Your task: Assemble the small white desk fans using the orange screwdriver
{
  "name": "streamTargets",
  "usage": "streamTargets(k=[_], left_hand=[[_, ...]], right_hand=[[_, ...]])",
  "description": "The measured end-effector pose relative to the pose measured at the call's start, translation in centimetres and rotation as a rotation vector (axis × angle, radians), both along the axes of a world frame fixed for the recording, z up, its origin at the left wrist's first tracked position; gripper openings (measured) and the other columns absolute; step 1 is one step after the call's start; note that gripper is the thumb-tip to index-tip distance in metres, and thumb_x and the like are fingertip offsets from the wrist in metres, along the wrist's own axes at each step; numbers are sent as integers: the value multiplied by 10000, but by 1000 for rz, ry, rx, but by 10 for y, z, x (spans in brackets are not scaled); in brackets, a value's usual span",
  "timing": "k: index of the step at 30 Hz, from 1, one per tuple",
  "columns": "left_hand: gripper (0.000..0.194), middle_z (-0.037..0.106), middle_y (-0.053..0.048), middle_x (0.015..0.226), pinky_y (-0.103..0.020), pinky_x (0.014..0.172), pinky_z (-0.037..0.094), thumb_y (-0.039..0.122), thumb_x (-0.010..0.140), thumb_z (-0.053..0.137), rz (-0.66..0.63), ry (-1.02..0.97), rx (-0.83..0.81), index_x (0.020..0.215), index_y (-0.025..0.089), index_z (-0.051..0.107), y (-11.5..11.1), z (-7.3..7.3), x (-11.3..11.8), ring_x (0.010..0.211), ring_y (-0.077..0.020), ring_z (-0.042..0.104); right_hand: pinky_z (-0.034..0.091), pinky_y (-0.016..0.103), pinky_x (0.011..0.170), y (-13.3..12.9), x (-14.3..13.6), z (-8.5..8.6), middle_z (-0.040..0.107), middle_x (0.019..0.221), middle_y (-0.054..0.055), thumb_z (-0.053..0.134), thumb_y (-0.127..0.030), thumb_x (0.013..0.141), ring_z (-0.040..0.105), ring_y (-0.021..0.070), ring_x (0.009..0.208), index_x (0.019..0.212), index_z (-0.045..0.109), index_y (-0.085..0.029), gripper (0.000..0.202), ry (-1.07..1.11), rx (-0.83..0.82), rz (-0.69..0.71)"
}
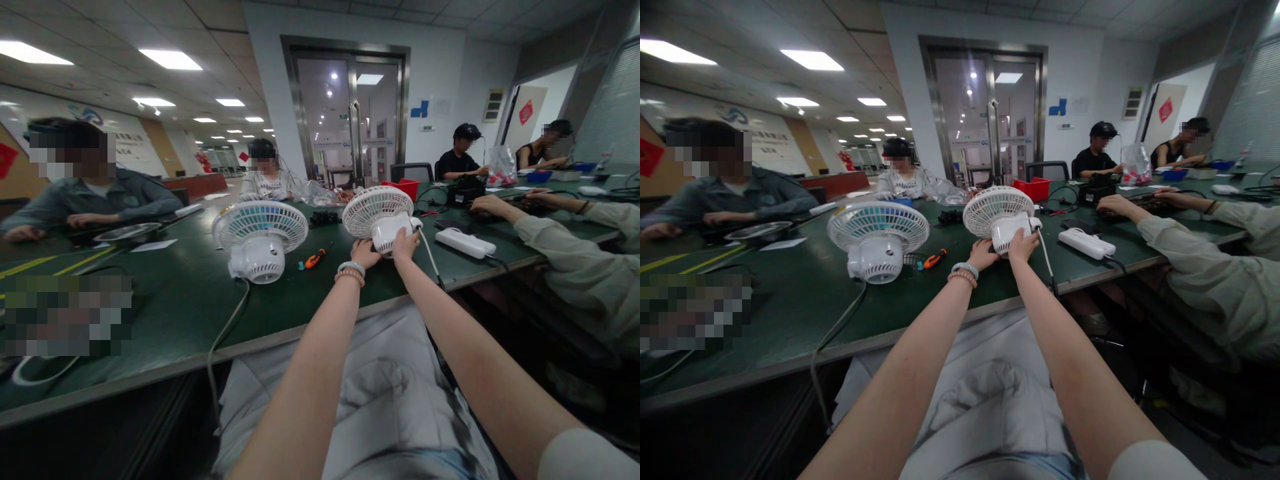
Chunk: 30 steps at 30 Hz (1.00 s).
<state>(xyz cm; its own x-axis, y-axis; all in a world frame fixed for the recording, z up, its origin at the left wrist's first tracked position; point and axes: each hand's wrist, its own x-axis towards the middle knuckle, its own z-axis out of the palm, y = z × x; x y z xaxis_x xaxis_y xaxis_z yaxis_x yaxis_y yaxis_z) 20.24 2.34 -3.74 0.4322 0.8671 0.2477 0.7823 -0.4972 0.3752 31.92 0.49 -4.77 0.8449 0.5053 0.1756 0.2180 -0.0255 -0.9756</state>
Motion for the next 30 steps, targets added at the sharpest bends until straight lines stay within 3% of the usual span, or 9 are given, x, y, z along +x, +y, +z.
streamTargets(k=[5, 10, 15, 18, 24, 30], left_hand=[[541, 478, -14, 1295, -400, 1044, 251, 361, 612, 586, 20, -51, -6, 1139, 244, 551, -4, 3, -4, 1258, -284, 301], [585, 439, -65, 1324, -418, 1031, 263, 339, 611, 578, 29, -66, -47, 1176, 202, 501, -12, 5, -5, 1290, -290, 246], [581, 424, -75, 1331, -460, 1024, 263, 337, 630, 564, 13, -59, -50, 1193, 231, 463, -19, 7, -4, 1301, -295, 224], [569, 430, -81, 1323, -485, 1016, 266, 332, 638, 559, 3, -64, -53, 1191, 241, 463, -20, 6, -4, 1298, -307, 226], [547, 432, -100, 1314, -503, 1015, 251, 313, 653, 553, 17, -107, -63, 1186, 234, 457, -16, 3, -4, 1311, -293, 212], [498, 499, -103, 1237, -424, 988, 308, 253, 650, 552, 27, -181, -41, 1140, 204, 476, -16, 0, -6, 1231, -264, 347]], right_hand=[[315, 406, 950, -3, 5, 3, 468, 1212, 230, 299, -390, 831, 435, 302, 1144, 1268, 329, -20, 573, 3, 22, 65], [334, 406, 934, -4, 2, 6, 494, 1174, 218, 310, -415, 829, 479, 298, 1098, 1262, 329, -35, 576, 72, -3, 58], [341, 454, 916, -14, -10, 10, 340, 1266, 218, 450, -543, 731, 410, 337, 1129, 1251, 366, -90, 694, -6, -42, -90], [328, 451, 922, -20, -16, 9, 285, 1278, 206, 504, -536, 695, 391, 339, 1126, 1257, 372, -114, 714, -108, -17, -142], [244, 492, 957, -21, -18, 1, 264, 1268, 259, 644, -567, 541, 270, 403, 1183, 1301, 311, -50, 978, -436, -48, -49], [306, 442, 928, -15, -12, -1, 310, 1250, 265, 637, -539, 554, 368, 369, 1138, 1309, 305, -34, 967, -414, -95, 48]])
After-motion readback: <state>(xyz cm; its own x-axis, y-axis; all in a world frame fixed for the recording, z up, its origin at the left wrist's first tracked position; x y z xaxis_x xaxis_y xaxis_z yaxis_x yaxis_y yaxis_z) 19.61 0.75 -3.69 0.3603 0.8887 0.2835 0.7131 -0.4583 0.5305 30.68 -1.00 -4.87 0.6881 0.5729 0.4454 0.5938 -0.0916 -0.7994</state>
